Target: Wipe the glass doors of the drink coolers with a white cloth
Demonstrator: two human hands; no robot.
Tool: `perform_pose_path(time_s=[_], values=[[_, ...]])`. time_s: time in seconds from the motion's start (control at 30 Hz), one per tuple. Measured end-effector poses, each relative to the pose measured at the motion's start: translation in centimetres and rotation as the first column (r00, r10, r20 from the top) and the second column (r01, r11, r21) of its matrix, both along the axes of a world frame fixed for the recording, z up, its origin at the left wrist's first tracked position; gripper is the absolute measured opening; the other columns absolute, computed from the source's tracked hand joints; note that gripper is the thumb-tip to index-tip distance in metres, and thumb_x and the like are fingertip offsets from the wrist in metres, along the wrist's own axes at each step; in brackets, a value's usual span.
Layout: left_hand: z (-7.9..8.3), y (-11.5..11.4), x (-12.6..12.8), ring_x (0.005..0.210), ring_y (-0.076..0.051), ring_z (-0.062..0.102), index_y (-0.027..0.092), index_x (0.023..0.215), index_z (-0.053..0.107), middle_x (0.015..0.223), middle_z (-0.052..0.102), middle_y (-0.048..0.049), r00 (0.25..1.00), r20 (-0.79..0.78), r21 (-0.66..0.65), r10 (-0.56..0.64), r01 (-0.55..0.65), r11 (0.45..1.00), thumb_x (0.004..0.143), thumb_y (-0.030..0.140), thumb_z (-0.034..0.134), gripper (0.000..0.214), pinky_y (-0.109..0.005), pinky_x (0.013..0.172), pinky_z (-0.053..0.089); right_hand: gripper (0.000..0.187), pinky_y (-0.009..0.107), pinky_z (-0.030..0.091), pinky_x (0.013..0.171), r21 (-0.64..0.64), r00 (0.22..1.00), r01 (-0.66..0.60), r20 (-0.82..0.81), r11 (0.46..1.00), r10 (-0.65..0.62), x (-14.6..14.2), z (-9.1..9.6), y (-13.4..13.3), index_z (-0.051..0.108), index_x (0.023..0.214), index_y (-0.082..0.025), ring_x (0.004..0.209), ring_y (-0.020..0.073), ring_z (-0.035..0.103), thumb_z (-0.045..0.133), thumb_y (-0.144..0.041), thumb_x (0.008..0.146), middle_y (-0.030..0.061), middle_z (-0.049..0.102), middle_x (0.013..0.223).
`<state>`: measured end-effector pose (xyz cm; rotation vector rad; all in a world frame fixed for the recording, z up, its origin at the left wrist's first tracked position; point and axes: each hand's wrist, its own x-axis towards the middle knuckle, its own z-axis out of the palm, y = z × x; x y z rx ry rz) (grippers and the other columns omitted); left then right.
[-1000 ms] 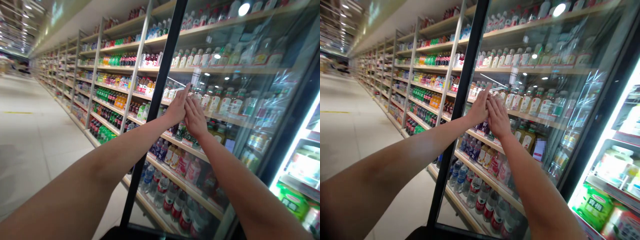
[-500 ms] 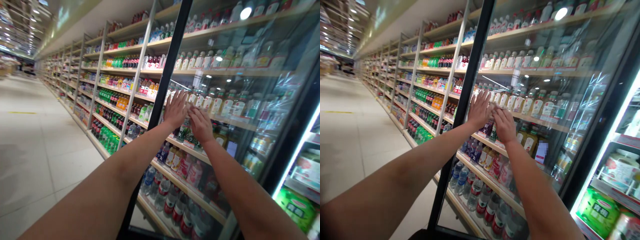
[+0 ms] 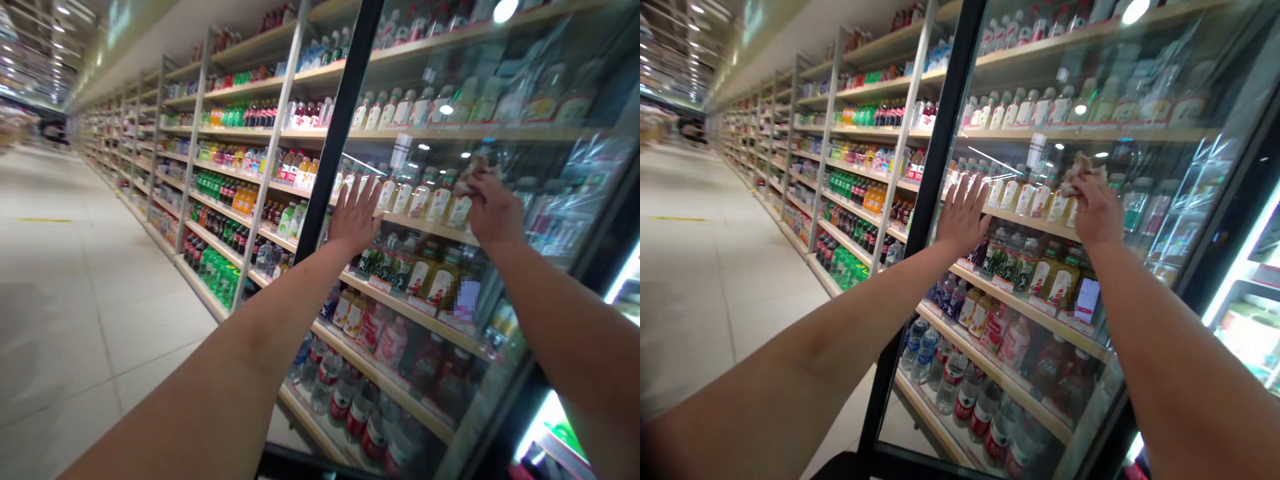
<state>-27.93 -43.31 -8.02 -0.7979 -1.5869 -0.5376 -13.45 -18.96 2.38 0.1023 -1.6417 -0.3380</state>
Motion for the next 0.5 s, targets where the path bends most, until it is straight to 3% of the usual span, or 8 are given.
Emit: perform_pose_path(time_s=[0.2, 0.37, 0.5], values=[[0.0, -0.3, 0.4, 0.157, -0.031, 0.002, 0.013, 0.162, 0.018, 0.17, 0.009, -0.0079, 0.997, 0.041, -0.041, 0.058, -0.057, 0.998, 0.105, 0.04, 0.032, 0.065, -0.05, 0.13, 0.005, 0.037, 0.042, 0.051, 0.104, -0.283, 0.994, 0.056, -0.069, 0.958, -0.079, 1.2, 2.1, 0.6, 0.072, 0.118, -0.017, 0.115, 0.0239, 0.068, 0.056, -0.014, 0.086, 0.0084, 0.072, 0.123], [0.1, -0.1, -0.3, 0.157, -0.029, 0.0, 0.014, 0.162, 0.017, 0.17, 0.01, -0.0066, 0.998, 0.051, -0.039, 0.033, -0.031, 0.999, 0.104, 0.04, 0.035, 0.066, -0.049, 0.13, 0.004, 0.034, 0.043, 0.05, 0.107, -0.238, 0.992, 0.126, 0.003, 0.963, -0.129, 1.9, 1.7, 0.4, 0.074, 0.117, -0.016, 0.119, 0.0256, 0.066, 0.06, -0.016, 0.086, 0.0083, 0.072, 0.123], [0.1, 0.0, -0.5, 0.157, -0.029, 0.0, 0.014, 0.162, 0.018, 0.17, 0.01, -0.0067, 0.999, 0.046, -0.038, 0.028, -0.026, 0.999, 0.104, 0.04, 0.035, 0.066, -0.049, 0.13, 0.003, 0.029, 0.04, 0.05, 0.108, -0.191, 0.986, 0.152, 0.101, 0.97, -0.135, 3.9, 2.2, 2.2, 0.077, 0.11, -0.018, 0.118, 0.0233, 0.067, 0.062, -0.016, 0.085, 0.0052, 0.074, 0.119]])
